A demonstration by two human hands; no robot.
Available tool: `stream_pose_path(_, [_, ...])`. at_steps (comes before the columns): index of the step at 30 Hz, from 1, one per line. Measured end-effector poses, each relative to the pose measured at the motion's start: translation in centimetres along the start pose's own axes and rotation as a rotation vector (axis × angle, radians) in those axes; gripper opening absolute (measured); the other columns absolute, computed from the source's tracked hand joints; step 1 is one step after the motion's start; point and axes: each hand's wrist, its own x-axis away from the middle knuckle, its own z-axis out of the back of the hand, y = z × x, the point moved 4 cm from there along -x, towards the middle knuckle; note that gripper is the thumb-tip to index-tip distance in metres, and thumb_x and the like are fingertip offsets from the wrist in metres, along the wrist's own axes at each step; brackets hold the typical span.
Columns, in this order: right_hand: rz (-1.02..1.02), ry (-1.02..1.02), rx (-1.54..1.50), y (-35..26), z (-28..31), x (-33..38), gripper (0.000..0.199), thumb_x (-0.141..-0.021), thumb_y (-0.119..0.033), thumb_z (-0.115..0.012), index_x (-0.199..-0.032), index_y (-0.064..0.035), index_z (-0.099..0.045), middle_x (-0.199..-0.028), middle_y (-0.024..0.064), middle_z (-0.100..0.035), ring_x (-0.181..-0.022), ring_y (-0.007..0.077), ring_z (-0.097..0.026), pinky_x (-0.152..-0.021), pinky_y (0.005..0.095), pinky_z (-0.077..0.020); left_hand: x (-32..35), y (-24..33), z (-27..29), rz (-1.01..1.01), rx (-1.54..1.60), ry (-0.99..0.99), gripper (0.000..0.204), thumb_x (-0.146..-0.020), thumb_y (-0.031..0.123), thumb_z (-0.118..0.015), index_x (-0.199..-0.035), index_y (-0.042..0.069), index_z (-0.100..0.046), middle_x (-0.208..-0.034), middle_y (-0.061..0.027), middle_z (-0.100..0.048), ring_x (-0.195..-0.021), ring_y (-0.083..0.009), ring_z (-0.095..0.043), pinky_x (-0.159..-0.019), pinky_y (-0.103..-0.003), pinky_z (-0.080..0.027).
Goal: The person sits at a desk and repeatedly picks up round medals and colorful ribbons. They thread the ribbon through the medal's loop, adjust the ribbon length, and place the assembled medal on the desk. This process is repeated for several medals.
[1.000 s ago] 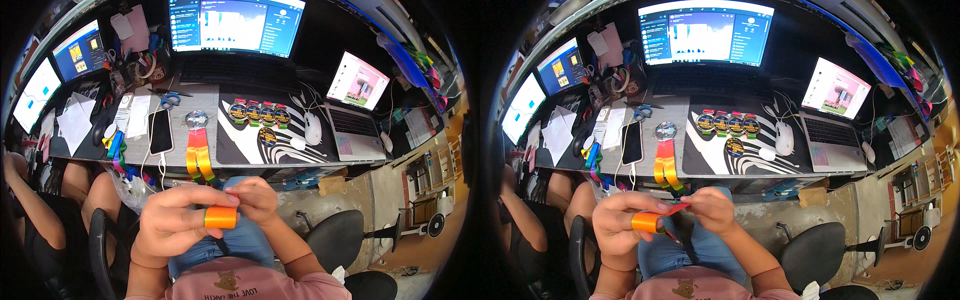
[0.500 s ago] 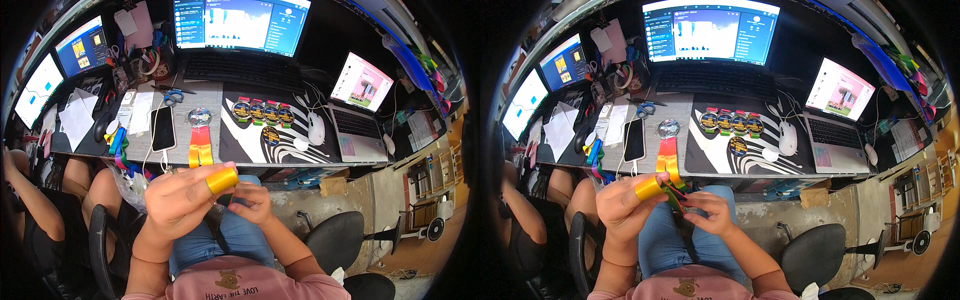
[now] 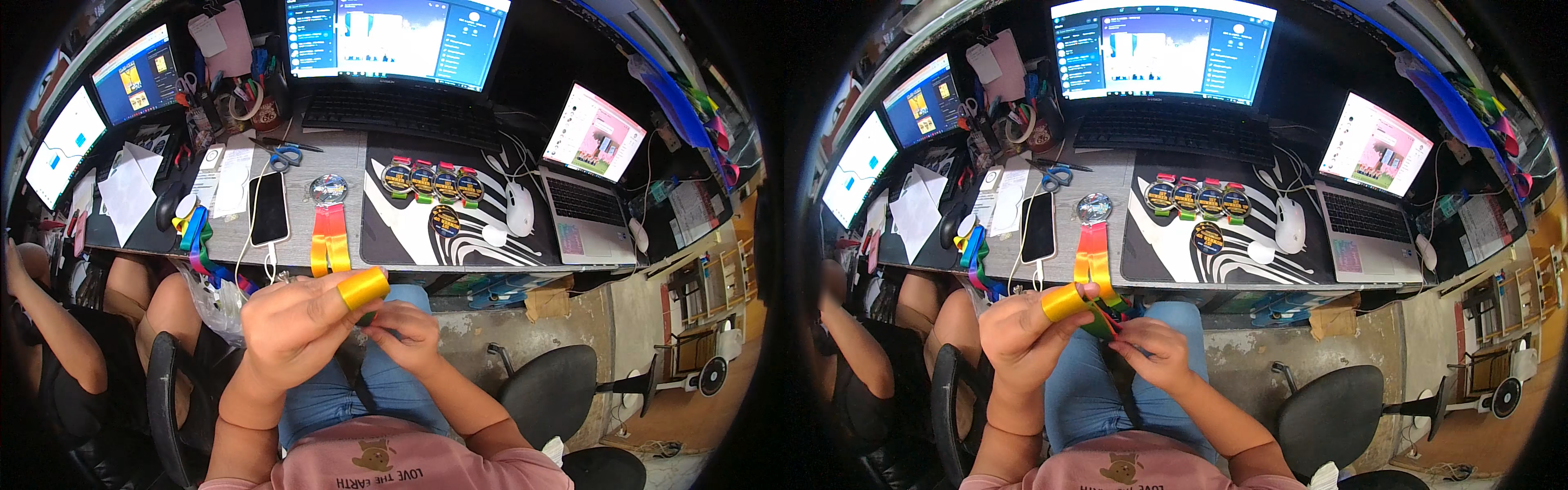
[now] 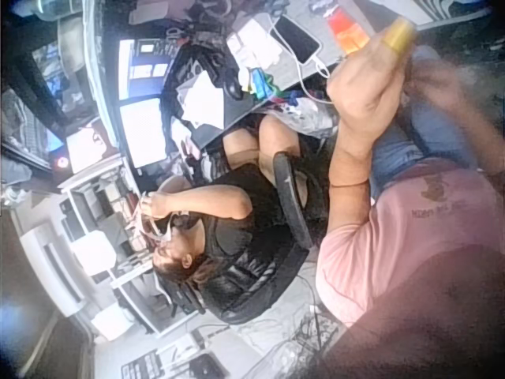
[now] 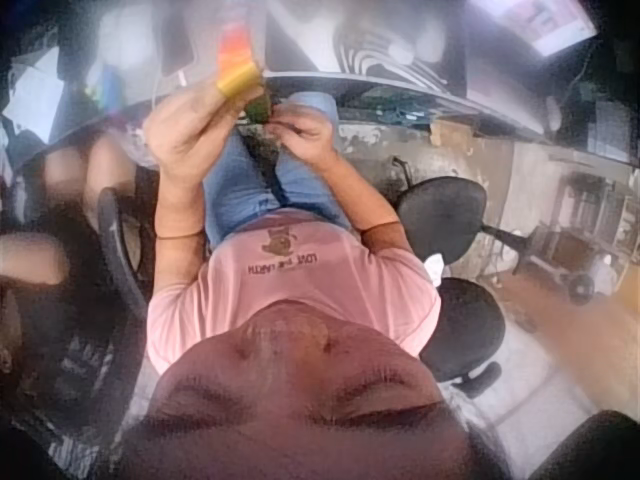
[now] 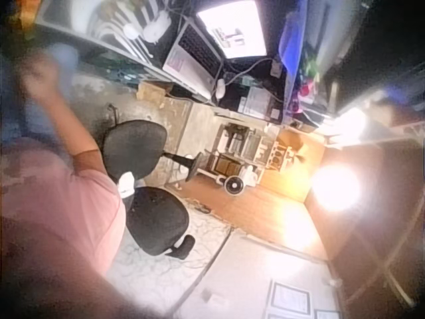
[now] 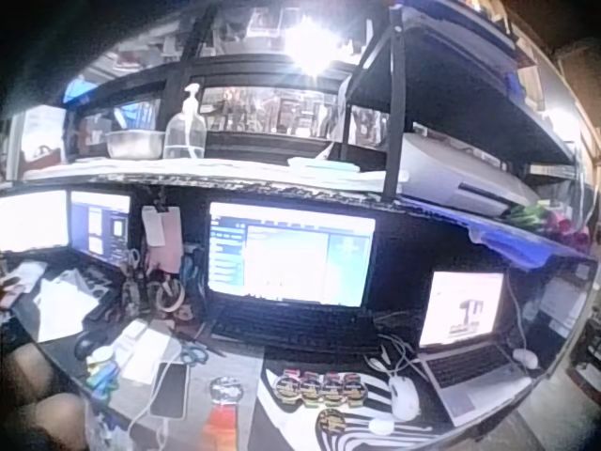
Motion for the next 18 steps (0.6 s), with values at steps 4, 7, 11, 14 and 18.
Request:
stream_pose_path(4, [-0.046,0.028,0.077,-0.3,0.3,0.1,0.020,-0.073,-0.001,-0.076,-0.092,-0.0015,-0.069,-0.089,0.0136,-0.070,-0.081,0.0290,-0.068,-0.073,0.0362,-0.0534,-1.2,0.5,0.0,0.050,-0.075,-0.023,0.032,-0.069,0.004,-0.079,-0.101,0.002,-0.073,-0.076,-0.0081,-0.071,-0.057,-0.0165,-0.063,-0.055,-0.025,-0.047])
stream_pose_path(7, [-0.098,0.105,0.078,0.1,0.4,1.2,0.022,-0.076,-0.001,-0.075,-0.097,-0.0015,-0.069,-0.088,0.0125,-0.069,-0.080,0.0274,-0.067,-0.074,0.0350,-0.0524,-1.2,-1.4,0.1,0.027,-0.056,-0.057,0.033,-0.074,0.005,-0.077,-0.105,0.003,-0.071,-0.067,-0.0087,-0.065,-0.055,-0.0200,-0.063,-0.052,-0.028,-0.047])
stream_pose_path(11, [-0.576,0.313,-0.187,-0.3,0.6,1.1,0.022,-0.078,-0.003,-0.075,-0.099,-0.0014,-0.070,-0.084,0.0107,-0.067,-0.077,0.0249,-0.065,-0.073,0.0326,-0.0508,-1.1,-3.2,-0.2,0.222,0.082,-0.155,0.035,-0.078,0.003,-0.075,-0.112,0.000,-0.067,-0.066,-0.0087,-0.064,-0.053,-0.0149,-0.061,-0.050,-0.027,-0.046])
stream_pose_path(14, [-0.288,0.059,0.150,0.4,1.4,1.1,0.028,-0.080,-0.007,-0.076,-0.106,-0.0005,-0.068,-0.084,0.0098,-0.067,-0.072,0.0193,-0.062,-0.070,0.0275,-0.0493,-0.6,-4.1,-0.6,0.391,0.415,-0.360,0.048,-0.087,0.025,-0.071,-0.127,0.001,-0.061,-0.079,-0.0049,-0.069,-0.046,-0.0053,-0.054,-0.042,-0.020,-0.042])
stream_pose_path(18, [-0.519,-0.229,0.059,1.2,1.8,1.3,0.028,-0.085,-0.011,-0.072,-0.110,-0.0003,-0.065,-0.090,0.0080,-0.068,-0.075,0.0144,-0.061,-0.067,0.0246,-0.0485,-0.3,-3.5,-0.5,0.527,0.628,-0.698,0.057,-0.088,0.031,-0.070,-0.133,-0.001,-0.054,-0.094,-0.0112,-0.073,-0.046,-0.0071,-0.058,-0.043,-0.020,-0.045])
